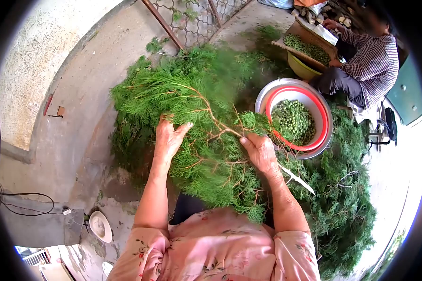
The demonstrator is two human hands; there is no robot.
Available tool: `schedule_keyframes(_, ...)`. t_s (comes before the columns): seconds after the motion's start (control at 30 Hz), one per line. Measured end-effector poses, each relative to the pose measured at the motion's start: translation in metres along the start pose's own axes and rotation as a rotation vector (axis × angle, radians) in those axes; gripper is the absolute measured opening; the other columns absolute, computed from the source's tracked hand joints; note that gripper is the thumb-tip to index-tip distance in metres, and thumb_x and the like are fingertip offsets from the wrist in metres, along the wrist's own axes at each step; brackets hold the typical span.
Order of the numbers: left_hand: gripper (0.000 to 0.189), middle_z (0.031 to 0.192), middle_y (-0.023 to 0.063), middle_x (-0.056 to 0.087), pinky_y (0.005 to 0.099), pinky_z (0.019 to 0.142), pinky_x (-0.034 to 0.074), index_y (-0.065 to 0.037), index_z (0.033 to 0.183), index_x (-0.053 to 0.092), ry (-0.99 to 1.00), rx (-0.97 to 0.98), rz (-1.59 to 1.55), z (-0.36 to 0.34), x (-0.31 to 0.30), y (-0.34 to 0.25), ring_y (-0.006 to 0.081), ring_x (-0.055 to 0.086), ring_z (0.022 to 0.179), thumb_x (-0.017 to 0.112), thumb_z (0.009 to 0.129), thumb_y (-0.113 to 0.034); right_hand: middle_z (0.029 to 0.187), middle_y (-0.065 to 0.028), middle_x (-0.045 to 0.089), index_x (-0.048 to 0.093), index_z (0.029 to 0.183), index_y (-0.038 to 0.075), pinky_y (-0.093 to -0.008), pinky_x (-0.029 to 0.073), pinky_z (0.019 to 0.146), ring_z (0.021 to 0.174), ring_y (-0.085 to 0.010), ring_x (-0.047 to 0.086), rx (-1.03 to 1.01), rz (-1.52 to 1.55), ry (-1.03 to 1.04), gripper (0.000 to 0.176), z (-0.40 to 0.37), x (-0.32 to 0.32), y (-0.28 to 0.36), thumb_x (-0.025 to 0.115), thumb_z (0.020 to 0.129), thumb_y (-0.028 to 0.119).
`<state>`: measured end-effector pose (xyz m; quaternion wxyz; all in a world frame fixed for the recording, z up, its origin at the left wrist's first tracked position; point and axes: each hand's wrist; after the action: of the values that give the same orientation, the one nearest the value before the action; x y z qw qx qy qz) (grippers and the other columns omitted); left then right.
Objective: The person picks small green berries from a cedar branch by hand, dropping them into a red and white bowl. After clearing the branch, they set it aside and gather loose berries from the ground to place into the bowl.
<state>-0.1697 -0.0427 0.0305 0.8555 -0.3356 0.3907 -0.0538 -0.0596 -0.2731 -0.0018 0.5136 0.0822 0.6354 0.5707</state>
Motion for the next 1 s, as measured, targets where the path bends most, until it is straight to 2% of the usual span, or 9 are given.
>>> schedule_keyframes(0.13,0.037,0.103,0.015,0.057,0.0379,0.077,0.051,-0.005,0.105,0.056,0.047,0.007,0.056,0.002,0.015,0.001,0.0307,0.059,0.087,0.071,0.072,-0.007,0.067,-0.0191,0.057,0.061,0.089,0.002,-0.0395,0.045,0.057,0.065,-0.0376,0.057,0.031,-0.024,0.016,0.02,0.001,0.0,-0.002,0.059,0.084,0.021)
schedule_keyframes(0.2,0.04,0.103,0.0141,0.058,0.0368,0.07,0.051,-0.004,0.107,0.055,-0.01,0.122,0.111,0.007,0.024,0.008,0.0277,0.06,0.078,0.073,0.072,-0.012,0.06,-0.015,0.047,0.053,0.078,0.0,-0.0366,0.039,0.054,0.057,-0.027,0.043,0.008,0.008,0.001,0.024,0.001,0.002,-0.005,0.057,0.086,0.023)
schedule_keyframes(0.37,0.036,0.09,0.0145,0.063,0.0362,0.064,0.05,0.001,0.099,0.057,0.061,-0.089,0.16,0.009,0.039,0.01,0.0232,0.062,0.071,0.074,0.07,-0.013,0.057,-0.013,0.042,0.049,0.072,-0.001,-0.0354,0.037,0.053,0.053,-0.0216,0.037,0.03,0.018,0.016,0.03,0.004,0.001,-0.003,0.056,0.088,0.023)
schedule_keyframes(0.47,0.031,0.08,0.0139,0.065,0.0339,0.063,0.051,0.0,0.097,0.059,-0.057,0.132,0.259,0.012,0.042,0.015,0.0215,0.063,0.068,0.071,0.071,-0.008,0.057,-0.0131,0.043,0.049,0.072,-0.001,-0.0356,0.037,0.054,0.054,-0.0221,0.038,0.044,0.016,0.048,0.029,0.005,0.0,-0.005,0.056,0.088,0.023)
schedule_keyframes(0.57,0.024,0.082,0.0117,0.066,0.0299,0.065,0.051,0.001,0.095,0.059,-0.075,0.104,0.061,0.008,0.05,0.027,0.0177,0.063,0.068,0.068,0.073,-0.004,0.065,-0.0209,0.054,0.057,0.08,0.0,-0.0395,0.042,0.058,0.062,-0.0383,0.052,0.067,-0.037,0.058,0.022,0.006,-0.004,-0.001,0.059,0.084,0.021)
schedule_keyframes(0.67,0.018,0.084,0.0088,0.066,0.0263,0.067,0.051,0.003,0.093,0.06,0.015,-0.176,-0.384,0.007,0.041,0.02,0.0115,0.061,0.071,0.064,0.077,-0.001,0.058,-0.013,0.044,0.049,0.072,-0.001,-0.0353,0.039,0.056,0.055,-0.0215,0.04,0.062,0.042,0.096,0.029,0.01,-0.003,-0.006,0.056,0.088,0.022)
schedule_keyframes(0.77,0.016,0.084,0.006,0.065,0.0243,0.067,0.051,0.003,0.094,0.06,0.021,-0.292,-0.697,0.0,0.044,0.032,0.0071,0.058,0.072,0.063,0.079,-0.001,0.06,-0.013,0.045,0.049,0.074,-0.001,-0.0351,0.039,0.056,0.055,-0.0215,0.041,0.048,0.014,0.142,0.028,0.01,-0.003,-0.007,0.056,0.088,0.022)
schedule_keyframes(0.93,0.019,0.094,0.0082,0.065,0.0285,0.072,0.051,0.002,0.096,0.061,0.001,0.081,-0.204,-0.002,0.029,0.03,0.0178,0.062,0.078,0.063,0.077,-0.003,0.07,-0.0207,0.054,0.054,0.079,0.0,-0.0429,0.043,0.059,0.068,-0.0402,0.054,-0.016,-0.058,0.17,0.023,0.002,-0.01,0.003,0.061,0.082,0.023)
schedule_keyframes(1.0,0.019,0.096,0.0081,0.065,0.029,0.075,0.05,0.002,0.095,0.06,-0.003,-0.086,-0.79,-0.007,0.032,0.027,0.0175,0.062,0.083,0.064,0.077,-0.004,0.071,-0.0211,0.054,0.055,0.078,0.0,-0.0438,0.043,0.061,0.069,-0.0405,0.053,-0.108,-0.135,0.172,0.023,0.0,-0.015,0.006,0.061,0.081,0.023)
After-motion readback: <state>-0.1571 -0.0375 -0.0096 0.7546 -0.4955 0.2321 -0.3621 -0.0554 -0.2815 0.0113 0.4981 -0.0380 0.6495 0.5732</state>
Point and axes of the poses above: each hand's wrist, its own z-axis towards the middle knuckle, its own x-axis out of the palm, y = z × x
